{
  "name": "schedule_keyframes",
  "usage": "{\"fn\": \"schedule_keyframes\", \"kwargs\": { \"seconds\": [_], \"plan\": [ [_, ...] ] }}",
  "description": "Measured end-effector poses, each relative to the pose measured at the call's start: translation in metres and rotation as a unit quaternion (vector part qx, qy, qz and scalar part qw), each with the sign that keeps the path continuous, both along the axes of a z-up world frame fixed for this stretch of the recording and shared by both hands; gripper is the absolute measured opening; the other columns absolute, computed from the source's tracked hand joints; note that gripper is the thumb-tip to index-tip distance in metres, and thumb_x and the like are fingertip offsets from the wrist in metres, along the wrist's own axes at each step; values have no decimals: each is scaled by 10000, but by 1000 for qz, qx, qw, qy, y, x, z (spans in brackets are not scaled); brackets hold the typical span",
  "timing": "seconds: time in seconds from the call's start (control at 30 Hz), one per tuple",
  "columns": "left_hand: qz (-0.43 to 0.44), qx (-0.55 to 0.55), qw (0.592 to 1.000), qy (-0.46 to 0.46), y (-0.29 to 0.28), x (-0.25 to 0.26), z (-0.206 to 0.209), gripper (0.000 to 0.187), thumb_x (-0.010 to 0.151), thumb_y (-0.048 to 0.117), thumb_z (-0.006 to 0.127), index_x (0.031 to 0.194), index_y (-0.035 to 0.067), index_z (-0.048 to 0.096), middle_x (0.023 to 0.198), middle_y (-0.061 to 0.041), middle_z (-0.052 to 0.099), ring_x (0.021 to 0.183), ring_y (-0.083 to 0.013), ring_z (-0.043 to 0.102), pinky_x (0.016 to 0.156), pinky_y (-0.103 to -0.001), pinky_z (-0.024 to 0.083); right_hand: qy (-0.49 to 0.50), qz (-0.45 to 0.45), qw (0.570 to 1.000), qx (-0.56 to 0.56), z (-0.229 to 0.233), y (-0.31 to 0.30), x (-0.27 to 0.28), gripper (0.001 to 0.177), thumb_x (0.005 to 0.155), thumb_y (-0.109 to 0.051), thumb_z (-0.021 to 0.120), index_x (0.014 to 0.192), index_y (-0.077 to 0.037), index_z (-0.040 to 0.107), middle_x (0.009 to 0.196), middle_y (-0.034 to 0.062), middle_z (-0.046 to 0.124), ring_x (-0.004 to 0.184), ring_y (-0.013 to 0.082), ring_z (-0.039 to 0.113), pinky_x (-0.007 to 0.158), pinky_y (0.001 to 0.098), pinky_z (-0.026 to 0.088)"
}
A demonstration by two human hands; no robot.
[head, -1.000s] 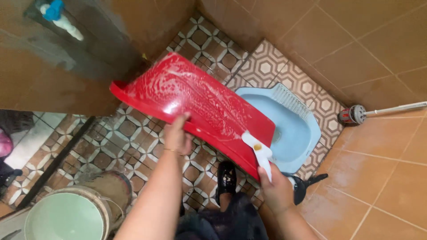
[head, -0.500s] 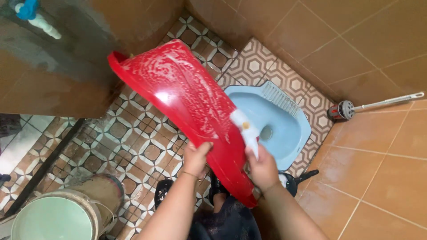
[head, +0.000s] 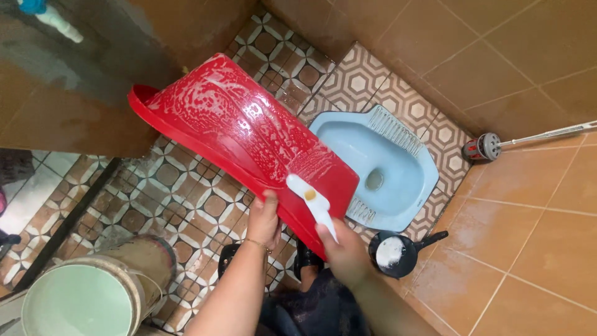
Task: Scrubbing a red plastic baby bathtub with a brush and soapy water in a bathroom.
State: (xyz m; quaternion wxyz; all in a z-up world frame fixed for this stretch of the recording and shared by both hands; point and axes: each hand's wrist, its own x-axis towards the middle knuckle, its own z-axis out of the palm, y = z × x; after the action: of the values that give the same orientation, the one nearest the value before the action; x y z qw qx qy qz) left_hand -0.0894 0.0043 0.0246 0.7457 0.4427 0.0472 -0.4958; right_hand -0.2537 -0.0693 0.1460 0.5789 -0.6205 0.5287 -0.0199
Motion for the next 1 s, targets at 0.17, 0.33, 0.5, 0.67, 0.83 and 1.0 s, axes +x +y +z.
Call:
{"fn": "schedule_keyframes", "kwargs": {
  "seconds": [0.17, 0.33, 0.5, 0.67, 0.83, 1.0],
  "plan": [
    [37, -23, 997, 56, 11, 3, 2, 540, 922, 501, 624, 1262, 82, 610, 1237, -70, 713, 1119, -221, 684, 964, -415, 557, 25, 134, 985, -103, 23, 2, -27, 374, 964, -404, 559, 1165, -111, 675, 910, 132, 764, 856, 300, 747, 758, 422, 560],
    [-23, 63, 998, 18, 13, -12, -20, 445, 948, 429, 619, 1258, 111, 595, 1171, -66, 724, 1045, -208, 693, 918, -400, 566, 136, 183, 968, -101, 44, -34, 52, 378, 950, -435, 552, 1171, -172, 712, 1040, 163, 759, 1011, 348, 720, 860, 436, 551],
    [-83, -18, 989, -124, 22, -13, -27, 435, 993, 374, 655, 1320, 97, 580, 1191, -1, 665, 1088, -147, 613, 970, -356, 507, 81, 286, 939, -174, 47, -89, 183, 434, 974, -454, 498, 1215, -157, 704, 1174, 166, 718, 1086, 375, 670, 925, 477, 502],
    [-58, 0, 997, -42, 24, 23, -32, 521, 933, 503, 647, 1286, 123, 596, 1165, -14, 694, 1062, -167, 649, 951, -361, 530, 130, 302, 932, -153, 50, -73, 171, 451, 996, -473, 497, 1230, -136, 684, 1155, 184, 722, 1064, 374, 686, 928, 469, 506],
    [-59, 51, 996, 38, 49, 23, -70, 563, 1060, 534, 594, 1293, 22, 597, 1053, -161, 631, 783, -273, 453, 641, -417, 355, 127, 185, 974, 18, 30, -18, 51, 415, 947, -443, 548, 1207, -164, 712, 1064, 130, 793, 1008, 296, 749, 916, 388, 535],
    [3, 45, 995, 90, 58, 15, 10, 528, 950, 472, 563, 1354, 133, 558, 1276, -64, 702, 1123, -227, 693, 976, -424, 552, 191, 238, 951, -45, -8, 7, -37, 386, 931, -443, 573, 1145, -178, 754, 970, 122, 789, 909, 292, 747, 833, 381, 558]
  ]
}}
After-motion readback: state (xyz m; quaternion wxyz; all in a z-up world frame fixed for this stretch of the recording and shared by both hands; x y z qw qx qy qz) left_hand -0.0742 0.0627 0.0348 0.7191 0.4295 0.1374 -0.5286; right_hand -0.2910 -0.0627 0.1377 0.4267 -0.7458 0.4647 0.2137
